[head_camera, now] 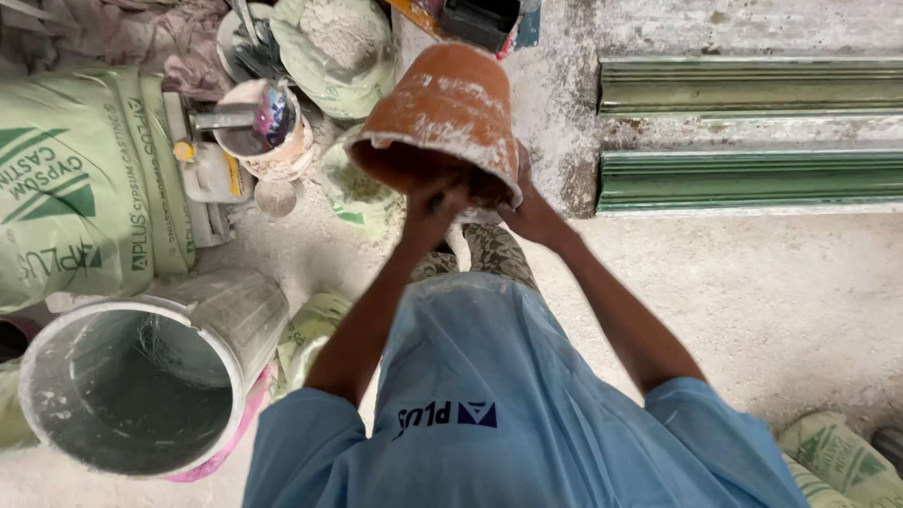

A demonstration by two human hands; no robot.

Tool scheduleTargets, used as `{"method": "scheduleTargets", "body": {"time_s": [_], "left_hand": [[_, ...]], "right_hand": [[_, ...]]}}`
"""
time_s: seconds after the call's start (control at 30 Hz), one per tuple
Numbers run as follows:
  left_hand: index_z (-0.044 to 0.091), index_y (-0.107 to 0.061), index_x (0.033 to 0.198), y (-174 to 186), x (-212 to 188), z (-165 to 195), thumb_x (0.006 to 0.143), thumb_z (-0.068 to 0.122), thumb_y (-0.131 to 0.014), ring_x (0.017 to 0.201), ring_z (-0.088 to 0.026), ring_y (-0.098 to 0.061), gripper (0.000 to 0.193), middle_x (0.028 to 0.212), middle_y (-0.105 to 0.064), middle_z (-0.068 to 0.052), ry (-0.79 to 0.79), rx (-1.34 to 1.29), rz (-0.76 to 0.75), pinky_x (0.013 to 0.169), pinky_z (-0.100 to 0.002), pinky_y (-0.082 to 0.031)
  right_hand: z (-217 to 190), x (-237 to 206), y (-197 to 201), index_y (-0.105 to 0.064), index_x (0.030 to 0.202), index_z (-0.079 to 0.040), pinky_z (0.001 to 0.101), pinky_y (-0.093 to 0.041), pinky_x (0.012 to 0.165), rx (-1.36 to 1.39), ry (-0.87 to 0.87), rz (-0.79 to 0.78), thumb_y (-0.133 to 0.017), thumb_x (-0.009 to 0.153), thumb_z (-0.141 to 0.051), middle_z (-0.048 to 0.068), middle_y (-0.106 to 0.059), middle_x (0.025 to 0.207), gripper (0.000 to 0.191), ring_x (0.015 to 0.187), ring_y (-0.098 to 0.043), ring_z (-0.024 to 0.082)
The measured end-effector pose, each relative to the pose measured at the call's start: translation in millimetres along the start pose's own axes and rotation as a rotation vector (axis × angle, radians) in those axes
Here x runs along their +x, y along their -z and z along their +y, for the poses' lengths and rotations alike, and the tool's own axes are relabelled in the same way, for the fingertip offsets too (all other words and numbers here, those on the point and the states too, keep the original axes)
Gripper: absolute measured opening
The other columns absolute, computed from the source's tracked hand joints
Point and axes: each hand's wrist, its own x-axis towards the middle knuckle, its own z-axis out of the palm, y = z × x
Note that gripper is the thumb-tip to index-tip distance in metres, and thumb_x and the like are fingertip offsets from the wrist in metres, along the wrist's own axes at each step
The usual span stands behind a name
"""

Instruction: The person scrubs dried plaster residue from a large wooden board and from green mold halves using an orange sponge and a brush, then scrapes hardened plaster chunks out of the inside of a bowl-shaped mold by hand and wipes its interior.

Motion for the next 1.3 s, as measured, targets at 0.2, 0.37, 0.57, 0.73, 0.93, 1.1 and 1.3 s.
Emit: {"method": "scheduleTargets", "body": {"time_s": [0.2, 0.37, 0.57, 0.73, 0.93, 1.1, 1.3], "left_hand": [[0.002, -0.072, 0.072, 36.6, 61.9, -1.0, 0.084, 0.027, -0.079, 0.063, -0.035, -0.069, 0.029, 0.066, -0.068, -0.018, 0.204, 0.683, -0.251, 0.062, -0.043, -0.054], [0.003, -0.073, 0.090, 5.2, 82.2, -7.8, 0.088, 0.023, -0.077, 0.080, -0.033, -0.069, 0.020, 0.085, -0.073, -0.018, 0.038, 0.631, -0.041, 0.072, -0.044, -0.054], [0.000, -0.067, 0.118, -30.4, 52.2, -14.9, 0.088, 0.023, -0.075, 0.096, -0.033, -0.069, 0.039, 0.103, -0.072, -0.020, 0.141, 0.401, -0.291, 0.082, -0.044, -0.055], [0.005, -0.070, 0.128, 48.4, 58.1, -7.2, 0.098, 0.025, -0.069, 0.096, -0.035, -0.072, 0.036, 0.103, -0.074, -0.018, 0.399, 0.748, -0.235, 0.082, -0.044, -0.056], [0.007, -0.070, 0.119, 8.9, 4.7, 8.7, 0.098, 0.033, -0.069, 0.090, -0.028, -0.071, 0.033, 0.098, -0.073, -0.015, -0.027, 0.298, -0.092, 0.087, -0.036, -0.053], [0.008, -0.069, 0.120, 3.9, 26.3, -6.4, 0.096, 0.038, -0.069, 0.088, -0.023, -0.069, 0.038, 0.101, -0.075, -0.013, 0.402, 0.519, -0.521, 0.083, -0.039, -0.054], [0.012, -0.072, 0.117, 7.3, 64.1, -21.5, 0.099, 0.035, -0.066, 0.088, -0.025, -0.069, 0.030, 0.098, -0.075, -0.011, 0.218, 0.908, -0.276, 0.083, -0.042, -0.055]], "right_hand": [[-56.4, 3.9, 44.9, 0.005, 0.165, -0.022, 0.0511, -0.046, 0.118, -0.358, -0.271, 0.031, -0.069, 0.087, -0.013, 0.024, -0.028, 0.168, 0.108, 0.141, -0.051, 0.046], [-37.1, 3.4, 4.9, 0.010, 0.165, -0.013, 0.0479, -0.027, 0.128, -0.152, -0.157, 0.048, -0.058, 0.085, -0.003, 0.029, -0.008, 0.172, 0.106, 0.156, -0.021, 0.046], [16.6, -12.8, -9.0, 0.019, 0.163, -0.007, 0.0439, -0.020, 0.130, -0.063, -0.016, 0.091, -0.053, 0.089, 0.002, 0.032, -0.002, 0.172, 0.103, 0.162, -0.010, 0.041], [43.2, -31.7, -19.4, 0.021, 0.162, -0.008, 0.0428, -0.035, 0.122, 0.099, -0.125, 0.088, -0.049, 0.092, 0.001, 0.031, -0.022, 0.167, 0.100, 0.151, -0.035, 0.037], [29.1, -10.5, -10.3, 0.031, 0.161, -0.007, 0.0371, -0.052, 0.108, 0.108, -0.380, -0.054, -0.056, 0.101, -0.022, 0.029, -0.057, 0.146, 0.107, 0.126, -0.064, 0.033], [-20.8, -13.2, 79.4, 0.004, 0.161, -0.017, 0.0450, -0.055, 0.099, -0.241, -0.323, -0.126, -0.080, 0.084, -0.036, 0.024, -0.031, 0.165, 0.115, 0.124, -0.062, 0.043], [-31.1, -10.3, 34.0, 0.009, 0.162, -0.021, 0.0490, -0.046, 0.111, -0.175, -0.229, -0.019, -0.075, 0.083, -0.010, 0.028, -0.012, 0.169, 0.116, 0.145, -0.037, 0.049]]}}
